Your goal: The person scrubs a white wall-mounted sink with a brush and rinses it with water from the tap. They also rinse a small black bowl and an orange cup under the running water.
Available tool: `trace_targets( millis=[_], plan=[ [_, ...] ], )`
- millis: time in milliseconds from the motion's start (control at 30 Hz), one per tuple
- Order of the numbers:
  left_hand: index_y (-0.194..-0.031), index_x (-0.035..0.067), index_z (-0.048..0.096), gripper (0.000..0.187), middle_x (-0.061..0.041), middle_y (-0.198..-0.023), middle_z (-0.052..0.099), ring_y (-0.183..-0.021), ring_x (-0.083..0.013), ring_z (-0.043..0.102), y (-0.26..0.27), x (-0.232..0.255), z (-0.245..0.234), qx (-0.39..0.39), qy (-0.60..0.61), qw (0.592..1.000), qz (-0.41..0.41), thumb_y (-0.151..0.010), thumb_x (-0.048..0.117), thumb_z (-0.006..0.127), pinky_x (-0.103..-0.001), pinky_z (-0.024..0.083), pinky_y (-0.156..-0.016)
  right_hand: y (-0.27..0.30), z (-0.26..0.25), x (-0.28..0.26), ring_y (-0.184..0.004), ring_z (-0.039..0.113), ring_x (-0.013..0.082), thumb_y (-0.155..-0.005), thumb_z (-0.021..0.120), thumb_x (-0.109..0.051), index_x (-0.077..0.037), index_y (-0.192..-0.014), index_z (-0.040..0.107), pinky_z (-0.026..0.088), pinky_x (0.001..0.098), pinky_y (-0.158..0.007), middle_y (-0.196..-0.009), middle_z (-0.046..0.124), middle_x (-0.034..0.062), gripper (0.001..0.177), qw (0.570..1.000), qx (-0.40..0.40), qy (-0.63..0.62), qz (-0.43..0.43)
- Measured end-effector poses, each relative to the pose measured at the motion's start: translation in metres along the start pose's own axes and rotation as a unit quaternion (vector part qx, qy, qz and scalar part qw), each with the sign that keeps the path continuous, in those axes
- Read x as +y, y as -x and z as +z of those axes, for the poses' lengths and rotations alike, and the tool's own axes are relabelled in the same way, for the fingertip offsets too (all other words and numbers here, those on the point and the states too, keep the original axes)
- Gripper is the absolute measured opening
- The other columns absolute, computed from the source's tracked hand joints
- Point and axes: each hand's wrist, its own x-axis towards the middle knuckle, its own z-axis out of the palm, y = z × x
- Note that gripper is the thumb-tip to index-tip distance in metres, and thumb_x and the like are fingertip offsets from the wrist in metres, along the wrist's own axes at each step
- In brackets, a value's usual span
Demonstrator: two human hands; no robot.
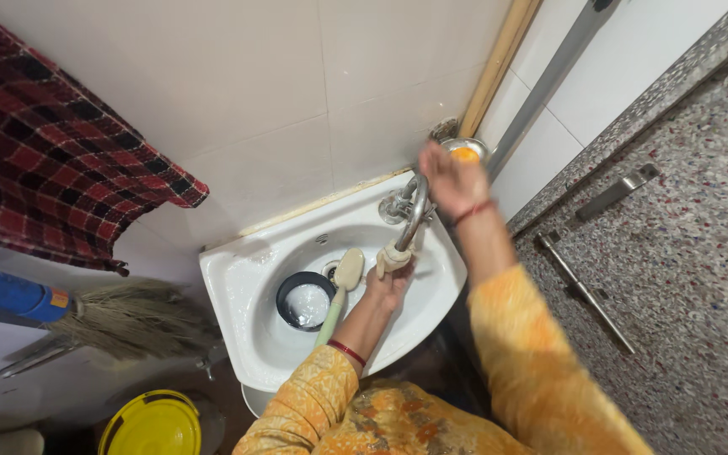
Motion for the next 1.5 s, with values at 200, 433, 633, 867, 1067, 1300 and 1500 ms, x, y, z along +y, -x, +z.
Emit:
trace_targets(
  millis=[200, 433, 633, 867, 1067, 1300, 1500],
  plan=[
    [-0.122, 0.007, 0.063, 0.023, -0.013, -0.111, 0.068, -0.091, -0.0227, 0.067, 0.008, -0.003, 0.009, -0.076, -0.091, 0.992, 0.042, -0.100, 0.005, 0.065, -0.033, 0.054, -0.081, -0.012, 0.089, -0.057, -0.108, 0.070, 0.0339, -0.100, 0.051, -0.002, 0.008, -0.115, 0.057, 0.057, 0.0442, -0.102, -0.114, 0.069, 0.0255, 0.019, 0.989, -0.009, 0.150, 0.005],
    [-0.118, 0.003, 0.066, 0.040, -0.012, -0.123, 0.070, -0.114, -0.0239, 0.066, 0.020, 0.018, 0.021, -0.029, 0.080, 0.993, 0.080, -0.104, 0.036, 0.048, -0.039, 0.051, -0.103, 0.092, -0.075, 0.097, -0.093, 0.067, 0.0237, -0.103, 0.053, -0.022, -0.006, -0.112, 0.066, 0.054, 0.0374, -0.088, -0.102, 0.070, 0.0092, 0.023, 0.985, 0.099, 0.138, -0.016],
    [-0.113, -0.005, 0.069, 0.047, -0.017, -0.122, 0.071, -0.118, -0.0271, 0.065, 0.023, 0.023, 0.011, -0.025, 0.081, 0.982, 0.168, -0.104, 0.032, 0.042, -0.041, 0.047, -0.109, 0.098, -0.115, 0.165, -0.101, 0.066, 0.0328, -0.098, 0.045, -0.036, -0.003, -0.104, 0.063, 0.052, 0.0483, -0.096, -0.103, 0.069, 0.0145, 0.037, 0.991, 0.121, -0.048, -0.032],
    [-0.115, -0.001, 0.070, 0.047, -0.013, -0.128, 0.071, -0.121, -0.0219, 0.064, 0.054, 0.028, 0.031, -0.023, 0.025, 0.989, 0.143, -0.104, 0.033, 0.039, -0.035, 0.045, -0.107, 0.100, -0.086, 0.141, -0.125, 0.053, 0.0241, -0.104, 0.059, -0.019, -0.004, -0.126, 0.057, 0.040, 0.0410, -0.112, -0.125, 0.055, 0.0080, 0.027, 0.848, 0.119, 0.319, -0.407],
    [-0.119, 0.002, 0.068, 0.044, -0.007, -0.133, 0.068, -0.125, -0.0183, 0.061, 0.065, 0.030, 0.038, -0.001, 0.017, 0.991, 0.135, -0.105, 0.034, 0.042, -0.034, 0.042, -0.109, 0.073, -0.097, 0.111, -0.127, 0.058, 0.0195, -0.108, 0.055, -0.022, 0.000, -0.128, 0.062, 0.040, 0.0355, -0.116, -0.128, 0.064, 0.0083, 0.030, 0.922, 0.111, 0.241, -0.283],
    [-0.118, -0.003, 0.067, 0.045, -0.015, -0.126, 0.069, -0.119, -0.0261, 0.064, 0.061, 0.024, 0.030, -0.022, 0.030, 0.990, 0.136, -0.104, 0.033, 0.045, -0.039, 0.048, -0.107, 0.133, -0.096, 0.175, -0.114, 0.064, 0.0244, -0.100, 0.050, -0.018, -0.003, -0.126, 0.062, 0.052, 0.0378, -0.101, -0.120, 0.067, 0.0101, 0.032, 0.974, 0.118, 0.113, -0.160],
    [-0.106, -0.008, 0.068, 0.044, -0.021, -0.118, 0.071, -0.114, -0.0283, 0.066, 0.057, 0.029, 0.005, -0.010, 0.057, 0.986, 0.160, -0.100, 0.032, 0.050, -0.040, 0.049, -0.108, 0.134, -0.092, 0.179, -0.113, 0.065, 0.0313, -0.104, 0.050, -0.026, -0.001, -0.122, 0.061, 0.051, 0.0441, -0.104, -0.120, 0.068, 0.0158, 0.033, 0.990, 0.108, -0.067, -0.058]
  ],
)
